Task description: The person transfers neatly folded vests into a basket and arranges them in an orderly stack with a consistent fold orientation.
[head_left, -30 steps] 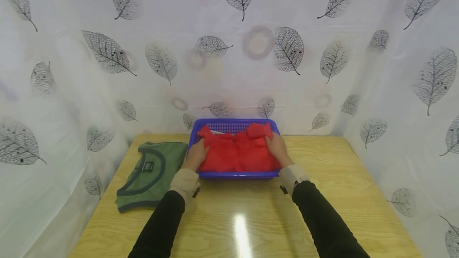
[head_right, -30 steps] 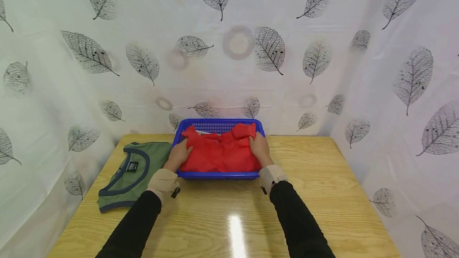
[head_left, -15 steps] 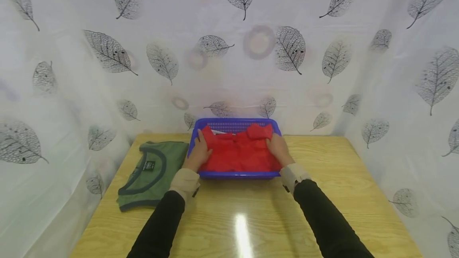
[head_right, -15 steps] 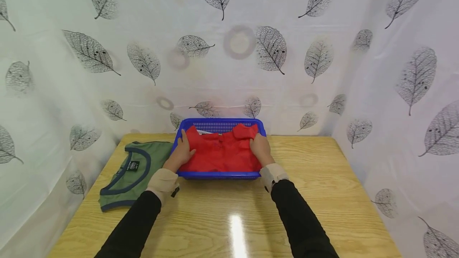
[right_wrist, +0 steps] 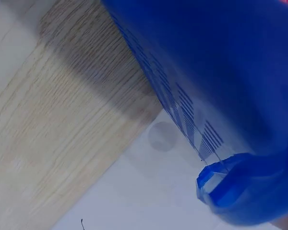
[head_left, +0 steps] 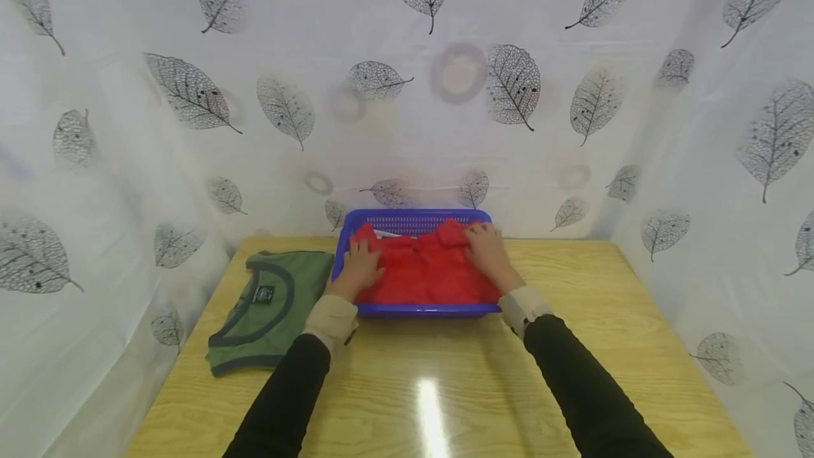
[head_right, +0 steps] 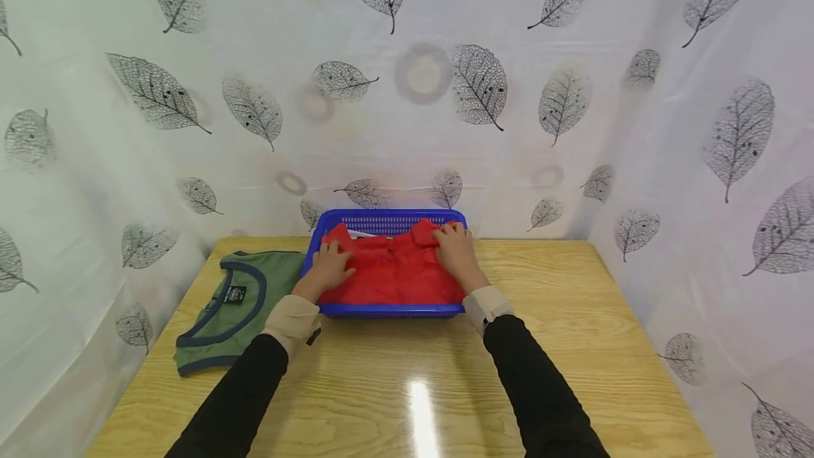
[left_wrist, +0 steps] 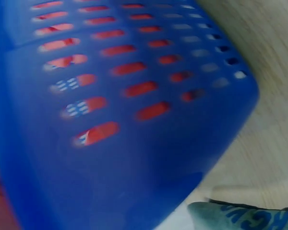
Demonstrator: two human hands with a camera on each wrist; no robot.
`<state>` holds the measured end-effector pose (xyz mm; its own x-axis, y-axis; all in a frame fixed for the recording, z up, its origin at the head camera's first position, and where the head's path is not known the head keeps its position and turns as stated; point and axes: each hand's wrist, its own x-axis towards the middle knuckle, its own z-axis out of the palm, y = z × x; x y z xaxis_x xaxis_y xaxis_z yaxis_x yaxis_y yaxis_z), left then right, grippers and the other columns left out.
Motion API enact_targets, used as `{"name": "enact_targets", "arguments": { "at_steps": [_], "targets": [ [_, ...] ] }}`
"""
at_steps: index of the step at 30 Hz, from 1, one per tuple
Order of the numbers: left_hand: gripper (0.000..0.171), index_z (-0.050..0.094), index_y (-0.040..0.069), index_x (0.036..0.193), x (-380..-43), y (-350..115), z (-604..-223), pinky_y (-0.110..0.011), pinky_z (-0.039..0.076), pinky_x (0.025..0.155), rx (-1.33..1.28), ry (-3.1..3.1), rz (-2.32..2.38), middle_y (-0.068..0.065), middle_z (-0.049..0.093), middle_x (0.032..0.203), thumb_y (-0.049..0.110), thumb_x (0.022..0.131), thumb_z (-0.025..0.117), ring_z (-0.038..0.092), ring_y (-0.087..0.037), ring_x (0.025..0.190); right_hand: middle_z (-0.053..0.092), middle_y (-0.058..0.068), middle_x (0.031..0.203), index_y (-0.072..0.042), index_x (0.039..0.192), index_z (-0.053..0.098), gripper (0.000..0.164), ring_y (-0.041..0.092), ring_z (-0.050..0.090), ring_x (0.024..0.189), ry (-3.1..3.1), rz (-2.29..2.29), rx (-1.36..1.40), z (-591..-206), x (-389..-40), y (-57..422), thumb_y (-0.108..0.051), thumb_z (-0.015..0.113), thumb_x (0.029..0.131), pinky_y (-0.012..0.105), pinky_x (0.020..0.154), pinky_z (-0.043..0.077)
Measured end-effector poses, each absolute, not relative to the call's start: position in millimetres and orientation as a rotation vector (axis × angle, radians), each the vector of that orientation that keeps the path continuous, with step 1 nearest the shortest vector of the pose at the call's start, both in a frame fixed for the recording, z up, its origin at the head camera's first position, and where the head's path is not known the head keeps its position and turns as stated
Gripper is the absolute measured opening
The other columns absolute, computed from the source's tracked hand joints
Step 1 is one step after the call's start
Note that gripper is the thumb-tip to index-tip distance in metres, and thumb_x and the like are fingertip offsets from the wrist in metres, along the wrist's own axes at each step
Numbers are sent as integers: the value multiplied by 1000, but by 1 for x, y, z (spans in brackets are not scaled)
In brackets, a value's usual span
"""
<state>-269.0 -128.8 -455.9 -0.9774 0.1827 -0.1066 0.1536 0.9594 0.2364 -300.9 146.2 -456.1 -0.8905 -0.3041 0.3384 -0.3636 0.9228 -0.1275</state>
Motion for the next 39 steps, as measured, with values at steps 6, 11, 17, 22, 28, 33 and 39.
{"name": "enact_targets", "arguments": {
  "at_steps": [6, 11, 17, 22, 28, 33, 39],
  "targets": [
    [45, 50, 4, 133, -273, -132, -465, -56, 30, 110, 220, 2855, 330, -25, 40, 142, 24, 94, 55, 37, -41, 133, 70, 13, 105, -9, 95, 70, 17, 42, 42, 125, -2939, 177, 493, -460, -300, 148, -17, 60, 84, 62, 105, 25],
    [54, 40, 5, 141, -278, -133, -473, -54, 22, 115, 213, 2777, 321, -27, 27, 150, 28, 95, 52, 28, -42, 139, 69, 14, 110, -9, 103, 69, 24, 45, 35, 132, -2997, 100, 477, -465, -302, 153, -21, 57, 86, 67, 107, 22],
    [63, 29, 5, 147, -283, -135, -484, -53, 9, 118, 210, 2708, 246, -29, 14, 154, 35, 96, 49, 19, -44, 142, 65, 14, 121, -12, 121, 63, 38, 47, 28, 137, -3049, 89, 481, -468, -304, 157, -26, 56, 86, 67, 109, 17],
    [65, 28, 4, 147, -283, -136, -488, -53, 4, 118, 222, 2708, 260, -30, 11, 154, 35, 94, 52, 16, -43, 143, 63, 13, 125, -11, 123, 61, 41, 47, 23, 139, -3056, 131, 481, -473, -303, 159, -27, 57, 86, 67, 109, 15],
    [60, 34, 2, 144, -274, -135, -482, -55, 9, 117, 226, 2777, 352, -31, 19, 151, 30, 94, 53, 21, -44, 141, 61, 16, 127, -8, 130, 55, 50, 47, 26, 137, -3000, 264, 457, -474, -300, 159, -27, 61, 84, 69, 107, 18],
    [51, 42, 4, 139, -263, -134, -472, -58, 17, 114, 253, 2855, 465, -29, 29, 148, 24, 94, 52, 27, -42, 139, 59, 15, 129, -7, 132, 52, 55, 47, 32, 135, -2908, 414, 431, -469, -287, 154, -27, 66, 82, 69, 107, 19],
    [38, 56, 4, 126, -246, -134, -463, -52, 36, 107, 395, 3079, 604, -19, 54, 132, 16, 91, 56, 47, -34, 127, 62, 11, 126, -8, 129, 55, 49, 42, 40, 132, -2814, 507, 475, -461, -267, 137, -23, 66, 83, 66, 106, 26]
  ]
}}
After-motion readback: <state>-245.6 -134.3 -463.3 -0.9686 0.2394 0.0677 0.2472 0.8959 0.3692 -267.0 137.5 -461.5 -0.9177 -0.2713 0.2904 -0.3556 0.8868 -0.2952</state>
